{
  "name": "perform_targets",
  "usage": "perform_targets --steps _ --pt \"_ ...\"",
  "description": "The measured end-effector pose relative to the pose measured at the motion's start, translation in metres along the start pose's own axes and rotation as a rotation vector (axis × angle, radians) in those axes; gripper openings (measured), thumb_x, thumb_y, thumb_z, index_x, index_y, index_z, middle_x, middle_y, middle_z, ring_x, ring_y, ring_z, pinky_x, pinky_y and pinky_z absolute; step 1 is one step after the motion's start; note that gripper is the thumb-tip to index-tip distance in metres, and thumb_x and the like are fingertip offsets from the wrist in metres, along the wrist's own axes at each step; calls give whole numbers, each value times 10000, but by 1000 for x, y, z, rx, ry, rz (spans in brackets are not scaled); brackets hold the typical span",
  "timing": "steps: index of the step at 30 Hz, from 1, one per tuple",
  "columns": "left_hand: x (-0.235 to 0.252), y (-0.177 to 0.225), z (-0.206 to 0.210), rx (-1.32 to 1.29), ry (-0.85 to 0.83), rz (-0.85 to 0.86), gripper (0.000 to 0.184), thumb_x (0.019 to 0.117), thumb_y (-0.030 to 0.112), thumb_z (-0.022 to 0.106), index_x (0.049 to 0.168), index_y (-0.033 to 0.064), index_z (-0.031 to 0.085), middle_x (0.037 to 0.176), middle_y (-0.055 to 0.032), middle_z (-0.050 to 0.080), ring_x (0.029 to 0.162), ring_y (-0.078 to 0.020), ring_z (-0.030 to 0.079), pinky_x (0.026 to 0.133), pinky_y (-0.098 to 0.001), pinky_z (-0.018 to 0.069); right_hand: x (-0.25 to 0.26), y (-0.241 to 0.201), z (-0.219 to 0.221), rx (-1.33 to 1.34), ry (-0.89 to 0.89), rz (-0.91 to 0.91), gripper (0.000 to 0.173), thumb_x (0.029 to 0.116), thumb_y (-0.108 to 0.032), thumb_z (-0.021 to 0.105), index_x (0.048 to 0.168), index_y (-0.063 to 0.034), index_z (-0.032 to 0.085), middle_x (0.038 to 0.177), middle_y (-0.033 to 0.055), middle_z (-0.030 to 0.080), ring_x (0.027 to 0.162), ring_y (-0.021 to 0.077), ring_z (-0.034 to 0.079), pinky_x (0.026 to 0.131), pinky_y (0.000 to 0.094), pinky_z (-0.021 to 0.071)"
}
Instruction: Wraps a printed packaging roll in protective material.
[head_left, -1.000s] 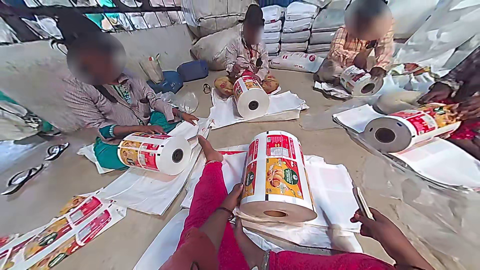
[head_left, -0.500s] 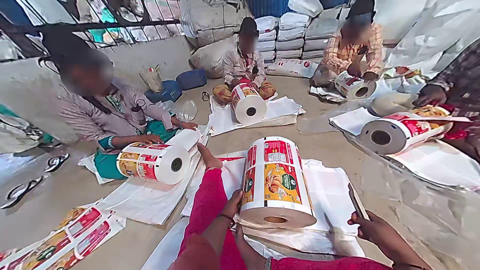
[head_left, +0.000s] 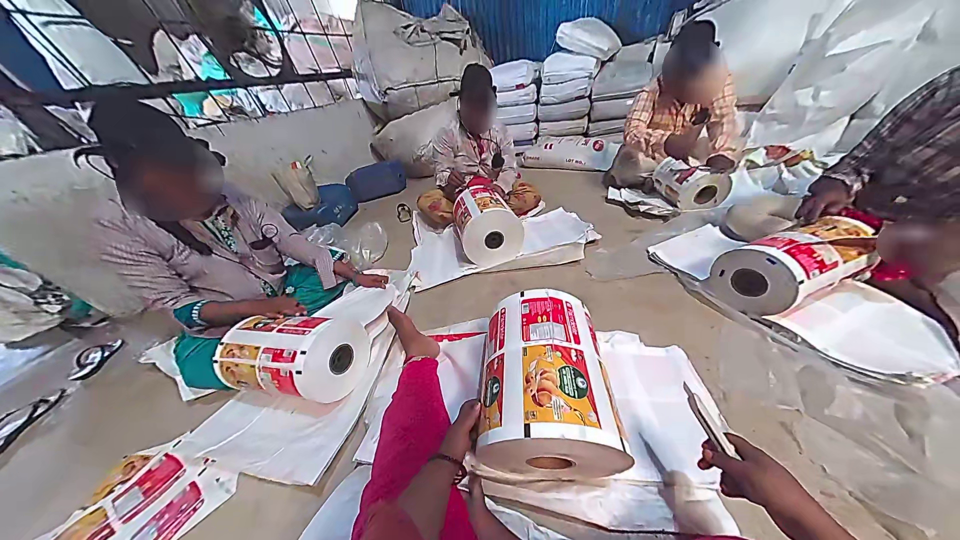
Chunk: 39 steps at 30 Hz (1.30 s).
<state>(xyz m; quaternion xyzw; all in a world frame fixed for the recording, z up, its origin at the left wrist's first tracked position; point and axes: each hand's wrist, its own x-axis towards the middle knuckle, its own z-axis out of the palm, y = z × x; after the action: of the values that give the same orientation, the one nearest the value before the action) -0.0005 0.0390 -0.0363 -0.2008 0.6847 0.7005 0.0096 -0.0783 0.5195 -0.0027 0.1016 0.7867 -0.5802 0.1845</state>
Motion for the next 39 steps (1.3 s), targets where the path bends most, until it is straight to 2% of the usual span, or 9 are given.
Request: perform_targets --steps 5,8,12,16,19,23,26,29,39 --pt "3 -4 -7 15 -29 -21 555 1069 435 412 1473 55 435 1271 -187 630 1113 -242 630 928 -444 533 -4 -1 -3 -43 24 10 268 1020 -105 603 1271 -33 547 864 84 725 554 140 623 540 310 537" --pt "-1 4 -2 -58 -37 -102 521 1099 407 386 1509 84 390 1321 -194 613 1156 -268 625 947 -471 531 -6 -1 -5 -62 30 13 252 1026 -109 595 1262 -37 547 853 81 725 548 135 622 535 306 536" --pt "-15 19 10 -205 -12 -223 541 1121 447 308 1511 90 422 1351 -191 615 1189 -298 632 965 -512 531 -9 -4 -1 -80 27 7 247 1027 -110 593 1257 -29 550 847 73 722 532 117 595 519 292 510" --pt "-16 14 13 -180 16 -168 556 1121 452 297 1488 67 459 1364 -193 614 1219 -289 624 1001 -502 519 -8 -2 -1 -112 27 32 250 1019 -109 608 1249 -24 560 869 94 722 558 143 611 536 316 516" --pt "-15 8 16 -118 47 -110 582 1124 455 278 1526 63 429 1477 -190 544 1346 -279 548 1111 -491 451 -13 -6 1 -113 33 39 256 1021 -112 602 1258 -26 556 871 90 724 560 141 614 537 312 518" --pt "-15 15 19 -21 86 -95 579 1130 427 281 1507 19 445 1480 -214 534 1369 -293 529 1134 -483 428 -19 -13 -1 -140 35 3 236 1015 -99 609 1233 -16 567 866 100 726 563 157 622 532 322 522" --pt "-14 17 15 43 88 -74 548 1127 386 328 1472 -20 458 1443 -253 539 1331 -329 539 1104 -502 435 -25 -15 -1 -144 27 -24 238 1012 -90 611 1231 -8 564 858 96 727 548 145 615 528 312 521" --pt "-13 19 14 57 110 -64 545 1122 395 351 1460 -16 468 1423 -251 556 1309 -329 557 1086 -508 453 -19 -13 -2 -154 19 -18 242 1011 -87 612 1232 -2 565 862 100 723 554 149 618 533 315 526" --pt "-7 16 30 -111 222 -38 493 1123 347 370 1416 -29 494 1345 -239 596 1222 -293 599 1038 -464 487 1 0 -4 -191 5 71 220 1019 -111 614 1213 -14 580 883 105 726 581 159 633 552 329 534"
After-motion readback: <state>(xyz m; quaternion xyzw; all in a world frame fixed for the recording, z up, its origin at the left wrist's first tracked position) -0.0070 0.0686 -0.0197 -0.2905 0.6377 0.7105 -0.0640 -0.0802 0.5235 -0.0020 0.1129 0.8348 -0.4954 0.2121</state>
